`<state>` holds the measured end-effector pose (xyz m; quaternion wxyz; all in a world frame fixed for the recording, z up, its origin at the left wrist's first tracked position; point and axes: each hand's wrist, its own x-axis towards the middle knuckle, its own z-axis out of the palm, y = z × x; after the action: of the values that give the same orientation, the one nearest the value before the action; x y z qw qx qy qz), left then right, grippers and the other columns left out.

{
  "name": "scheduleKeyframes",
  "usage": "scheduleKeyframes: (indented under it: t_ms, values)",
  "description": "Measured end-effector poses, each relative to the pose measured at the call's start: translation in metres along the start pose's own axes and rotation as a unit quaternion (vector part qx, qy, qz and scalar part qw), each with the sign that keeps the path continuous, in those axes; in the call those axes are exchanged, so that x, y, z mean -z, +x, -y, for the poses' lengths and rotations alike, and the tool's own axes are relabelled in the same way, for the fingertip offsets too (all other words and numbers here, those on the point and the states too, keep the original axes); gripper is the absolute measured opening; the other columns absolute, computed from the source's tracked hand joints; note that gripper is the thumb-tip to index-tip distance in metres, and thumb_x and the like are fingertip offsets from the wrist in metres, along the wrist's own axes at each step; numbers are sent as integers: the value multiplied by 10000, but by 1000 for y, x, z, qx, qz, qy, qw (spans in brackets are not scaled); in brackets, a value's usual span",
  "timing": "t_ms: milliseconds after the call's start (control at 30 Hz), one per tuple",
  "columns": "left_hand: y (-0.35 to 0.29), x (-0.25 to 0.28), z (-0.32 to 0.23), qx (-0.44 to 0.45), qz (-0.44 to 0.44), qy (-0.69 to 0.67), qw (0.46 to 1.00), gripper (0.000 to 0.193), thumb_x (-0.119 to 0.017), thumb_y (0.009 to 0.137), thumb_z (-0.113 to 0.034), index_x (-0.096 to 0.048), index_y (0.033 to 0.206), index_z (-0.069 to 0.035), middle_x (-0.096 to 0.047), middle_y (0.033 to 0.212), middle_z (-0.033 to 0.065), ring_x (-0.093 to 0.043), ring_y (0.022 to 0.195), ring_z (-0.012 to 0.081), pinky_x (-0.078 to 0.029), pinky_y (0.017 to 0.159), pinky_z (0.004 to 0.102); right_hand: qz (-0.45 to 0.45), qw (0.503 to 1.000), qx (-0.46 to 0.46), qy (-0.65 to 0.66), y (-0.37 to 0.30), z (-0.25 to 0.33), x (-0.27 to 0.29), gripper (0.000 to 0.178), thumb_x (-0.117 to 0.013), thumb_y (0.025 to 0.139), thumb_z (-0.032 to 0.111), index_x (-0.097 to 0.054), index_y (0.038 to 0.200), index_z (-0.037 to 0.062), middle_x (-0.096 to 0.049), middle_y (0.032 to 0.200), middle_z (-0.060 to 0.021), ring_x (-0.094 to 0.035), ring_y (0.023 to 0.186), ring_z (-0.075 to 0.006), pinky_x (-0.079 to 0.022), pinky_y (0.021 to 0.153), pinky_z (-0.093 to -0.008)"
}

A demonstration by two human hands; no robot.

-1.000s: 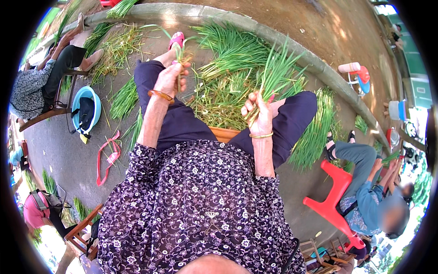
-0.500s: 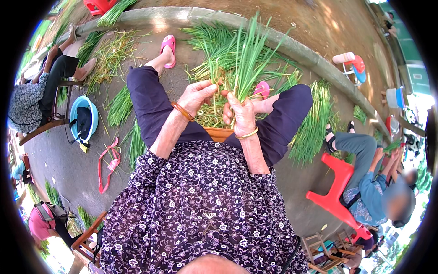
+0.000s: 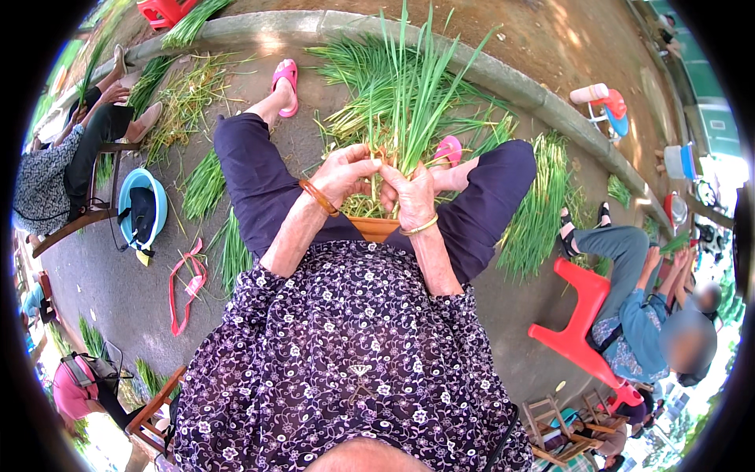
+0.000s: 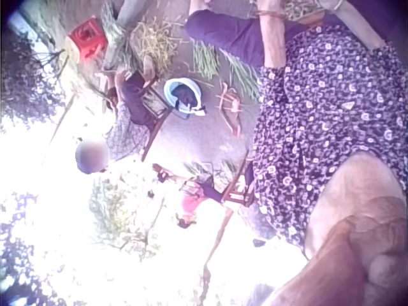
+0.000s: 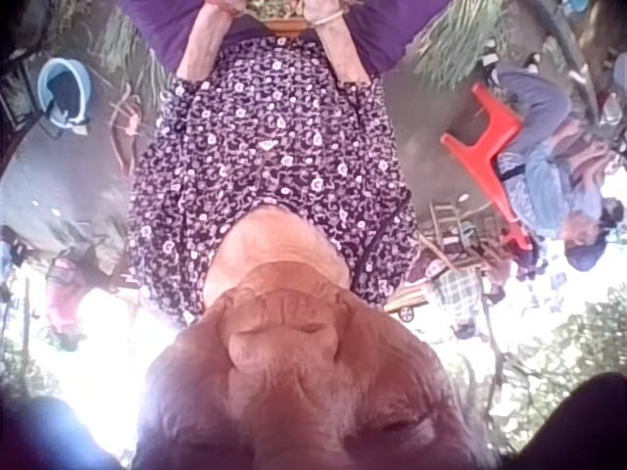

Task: The person sorts through a bundle of green onion stalks by hand, peeling off outer layers and placing the stalks on the ground.

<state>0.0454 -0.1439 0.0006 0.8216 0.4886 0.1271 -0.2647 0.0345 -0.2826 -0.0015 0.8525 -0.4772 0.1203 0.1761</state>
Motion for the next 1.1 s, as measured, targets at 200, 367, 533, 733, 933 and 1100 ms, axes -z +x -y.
scheduleKeyframes:
  t_ms: [200, 367, 533, 733, 933, 1100]
  values:
    - [-6, 4, -9, 18, 79, 46, 996, 383, -610, 745, -96, -455, 1082, -1, -545, 891, 29, -528, 729, 86, -450, 571, 209, -17, 1000, 2, 1, 1, 1, 1, 153, -580, 753, 30, -495, 880, 23, -478, 594, 4, -391, 379, -53, -318, 295, -187]
    - [-4, 24, -9, 56, 118, 134, 982, 444, -644, 694, -71, -457, 1078, 52, -534, 787, 28, -506, 616, 79, -418, 485, 200, -30, 999, 4, 28, 5, 0, 8, 143, -611, 729, 27, -504, 822, 22, -445, 533, 12, -389, 364, -57, -313, 296, -197]
    - [-12, 48, -10, 81, 106, 158, 978, 448, -660, 674, -89, -483, 1051, 76, -538, 737, 31, -504, 572, 88, -408, 451, 203, -80, 995, 34, 45, 13, 8, 29, 145, -611, 727, 20, -488, 804, 31, -439, 542, 12, -391, 367, -68, -318, 293, -205]
    - [-11, 108, -20, 59, -86, 99, 990, 274, -618, 700, -51, -522, 947, 21, -538, 726, 28, -522, 567, 109, -421, 463, 217, -137, 986, 68, 61, 19, 17, 48, 156, -616, 728, 25, -478, 794, 55, -449, 549, 2, -401, 378, -75, -316, 301, -219]
    - [10, 131, -10, -16, -128, -132, 983, 101, -540, 760, -17, -485, 827, -68, -517, 700, 10, -537, 614, 159, -493, 617, 348, -157, 983, 49, 76, 21, 13, 57, 140, -611, 739, 33, -482, 794, 48, -461, 567, -4, -381, 371, -79, -315, 300, -219]
    - [6, 114, -2, -42, -33, -194, 980, 115, -500, 742, 25, -465, 799, -68, -467, 706, 40, -505, 642, 189, -467, 674, 377, -120, 991, 36, 50, 20, 15, 51, 119, -598, 766, 80, -491, 806, 46, -456, 568, -7, -377, 378, -70, -317, 297, -214]
